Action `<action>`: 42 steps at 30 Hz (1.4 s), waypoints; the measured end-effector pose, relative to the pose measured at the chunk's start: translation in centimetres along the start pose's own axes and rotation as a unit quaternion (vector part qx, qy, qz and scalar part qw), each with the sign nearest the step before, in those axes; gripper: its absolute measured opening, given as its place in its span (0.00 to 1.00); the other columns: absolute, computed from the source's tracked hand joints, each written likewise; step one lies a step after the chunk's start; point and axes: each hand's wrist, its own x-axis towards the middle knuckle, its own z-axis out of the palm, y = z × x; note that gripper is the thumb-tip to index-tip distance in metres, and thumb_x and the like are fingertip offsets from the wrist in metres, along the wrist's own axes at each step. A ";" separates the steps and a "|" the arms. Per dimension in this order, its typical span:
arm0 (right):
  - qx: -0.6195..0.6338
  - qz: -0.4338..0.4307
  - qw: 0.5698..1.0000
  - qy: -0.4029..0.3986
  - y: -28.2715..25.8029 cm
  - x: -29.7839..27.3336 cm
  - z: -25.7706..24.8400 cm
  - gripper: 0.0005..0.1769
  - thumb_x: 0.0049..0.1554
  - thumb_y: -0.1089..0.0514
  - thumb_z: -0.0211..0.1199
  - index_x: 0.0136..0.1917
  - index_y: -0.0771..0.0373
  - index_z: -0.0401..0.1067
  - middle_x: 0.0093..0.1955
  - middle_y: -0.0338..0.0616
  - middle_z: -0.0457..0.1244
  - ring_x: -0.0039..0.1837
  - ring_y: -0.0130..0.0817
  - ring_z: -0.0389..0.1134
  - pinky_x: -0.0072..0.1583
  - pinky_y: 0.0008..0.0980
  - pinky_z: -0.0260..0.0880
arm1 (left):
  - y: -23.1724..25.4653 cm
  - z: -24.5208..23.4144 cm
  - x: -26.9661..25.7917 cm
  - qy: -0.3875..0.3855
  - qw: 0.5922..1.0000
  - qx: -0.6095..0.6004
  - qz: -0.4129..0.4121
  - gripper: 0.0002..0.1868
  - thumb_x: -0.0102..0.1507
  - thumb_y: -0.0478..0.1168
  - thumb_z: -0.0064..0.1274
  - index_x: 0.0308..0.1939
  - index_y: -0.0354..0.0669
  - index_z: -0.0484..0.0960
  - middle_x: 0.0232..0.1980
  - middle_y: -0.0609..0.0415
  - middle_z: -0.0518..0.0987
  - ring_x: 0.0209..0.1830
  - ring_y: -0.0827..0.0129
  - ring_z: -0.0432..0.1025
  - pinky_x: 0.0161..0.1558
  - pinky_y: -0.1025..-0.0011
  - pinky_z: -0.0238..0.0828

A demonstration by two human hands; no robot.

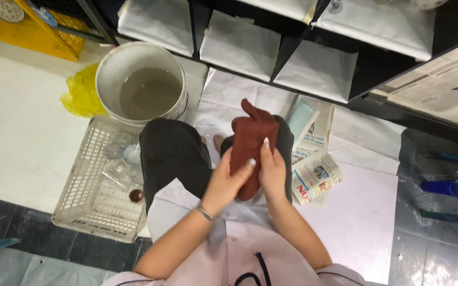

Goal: The person washes a rectangular glass container in a bucket of water, then dries it with a cloth. They unwrap a small glass cup from newspaper, dry it, and place it on a shelf. The person continues to dry several other glass cups and a small bowl with a cloth and places them on the shelf.

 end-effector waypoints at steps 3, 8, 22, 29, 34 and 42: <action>-0.135 -0.040 0.990 -0.016 -0.8 -0.5 0.4 0.21 0.67 0.50 0.53 0.62 0.69 0.73 0.55 0.45 0.70 0.56 0.27 0.70 0.59 0.29 0.69 | 0.4 0.4 0.3 0.047 0.990 -0.103 -0.082 0.26 0.67 0.39 0.56 0.67 0.32 0.73 0.59 0.50 0.80 0.57 0.71 0.74 0.58 0.72 0.71; 0.028 -0.078 0.989 -0.121 0.7 -1.2 0.0 0.19 0.63 0.58 0.57 0.64 0.68 0.70 0.58 0.43 0.69 0.57 0.26 0.68 0.60 0.29 0.70 | 0.3 -2.5 1.2 -0.068 0.974 -0.182 -0.112 0.24 0.69 0.40 0.53 0.67 0.31 0.73 0.59 0.50 0.79 0.56 0.73 0.73 0.57 0.70 0.71; 0.074 -0.019 0.981 -0.178 1.9 -0.7 -1.1 0.24 0.70 0.48 0.52 0.60 0.73 0.74 0.54 0.43 0.69 0.54 0.26 0.66 0.57 0.29 0.68 | -0.7 -2.2 -0.2 -0.128 0.927 -0.335 -0.106 0.29 0.64 0.33 0.51 0.69 0.40 0.66 0.64 0.54 0.75 0.63 0.71 0.71 0.64 0.69 0.69; 0.183 -0.016 0.948 -0.260 -0.9 -0.3 -1.9 0.27 0.64 0.52 0.54 0.71 0.68 0.62 0.68 0.41 0.63 0.67 0.27 0.63 0.68 0.30 0.63 | 1.3 -1.1 -0.1 -0.071 0.990 -0.120 0.003 0.21 0.68 0.35 0.57 0.64 0.33 0.74 0.58 0.52 0.79 0.57 0.73 0.73 0.60 0.71 0.72; 0.024 -0.099 0.968 -0.227 -4.8 -1.5 -1.2 0.23 0.70 0.51 0.51 0.70 0.69 0.66 0.63 0.42 0.66 0.63 0.27 0.65 0.66 0.29 0.65 | 2.0 -0.9 -0.1 0.073 0.992 0.047 0.093 0.17 0.65 0.38 0.61 0.56 0.35 0.78 0.49 0.51 0.85 0.46 0.71 0.78 0.49 0.72 0.76; 0.028 -0.131 0.983 -0.126 -5.2 -1.5 1.1 0.18 0.69 0.54 0.55 0.65 0.69 0.68 0.58 0.42 0.67 0.58 0.25 0.65 0.61 0.29 0.67 | 3.6 -1.3 0.0 0.089 0.906 0.387 0.145 0.16 0.63 0.49 0.61 0.44 0.39 0.82 0.32 0.44 0.82 0.31 0.48 0.77 0.34 0.58 0.72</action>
